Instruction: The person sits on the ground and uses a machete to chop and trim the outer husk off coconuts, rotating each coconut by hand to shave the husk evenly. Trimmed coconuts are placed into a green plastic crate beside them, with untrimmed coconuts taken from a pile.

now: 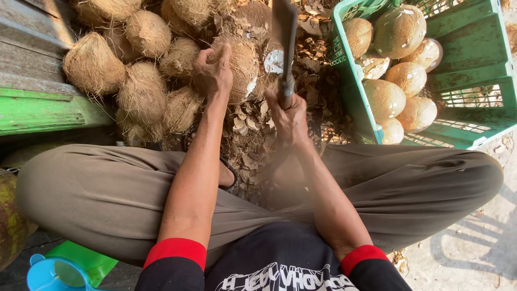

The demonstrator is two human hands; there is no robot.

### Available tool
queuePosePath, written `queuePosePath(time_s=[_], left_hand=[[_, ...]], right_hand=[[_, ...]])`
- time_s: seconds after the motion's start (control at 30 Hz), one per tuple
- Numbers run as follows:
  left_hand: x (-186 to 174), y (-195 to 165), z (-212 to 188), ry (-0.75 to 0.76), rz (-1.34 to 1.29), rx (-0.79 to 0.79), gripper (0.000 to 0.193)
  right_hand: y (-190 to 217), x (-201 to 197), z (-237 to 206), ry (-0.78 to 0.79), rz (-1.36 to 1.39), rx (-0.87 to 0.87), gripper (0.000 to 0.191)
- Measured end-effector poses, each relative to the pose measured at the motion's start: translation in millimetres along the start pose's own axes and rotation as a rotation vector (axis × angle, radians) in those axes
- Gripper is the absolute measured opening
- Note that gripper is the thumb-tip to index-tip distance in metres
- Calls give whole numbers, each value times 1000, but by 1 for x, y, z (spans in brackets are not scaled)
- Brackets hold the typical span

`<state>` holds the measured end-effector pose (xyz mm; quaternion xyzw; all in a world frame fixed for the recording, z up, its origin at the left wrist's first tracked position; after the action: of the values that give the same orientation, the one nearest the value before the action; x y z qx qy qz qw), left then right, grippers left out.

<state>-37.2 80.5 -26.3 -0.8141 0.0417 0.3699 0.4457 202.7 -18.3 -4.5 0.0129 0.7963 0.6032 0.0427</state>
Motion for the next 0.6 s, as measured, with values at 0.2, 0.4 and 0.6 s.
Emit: queuePosePath(time_s=[0.2, 0.4, 0.6], left_hand=[[-3, 4, 8, 87, 39, 16, 59], [-27, 30, 15, 92, -89, -173, 75], [-16, 46, 10, 228, -169, -117, 116]], right_hand=[[-55, 14, -1, 96, -296, 527, 33], [-59, 21, -5, 158, -418, 402, 32], [-48, 40, -18, 296, -111, 348, 40]])
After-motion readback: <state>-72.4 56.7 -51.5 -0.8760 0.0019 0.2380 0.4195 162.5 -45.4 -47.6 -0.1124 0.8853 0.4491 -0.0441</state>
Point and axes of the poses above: each hand's wrist, its own z-axis towards the middle knuckle, its own x-axis out of the palm, y = z × x, the point moved 9 cm from there along z, towards the middle knuckle, and after that the axes turned 4 degrees about z, right-handed, at the moved point
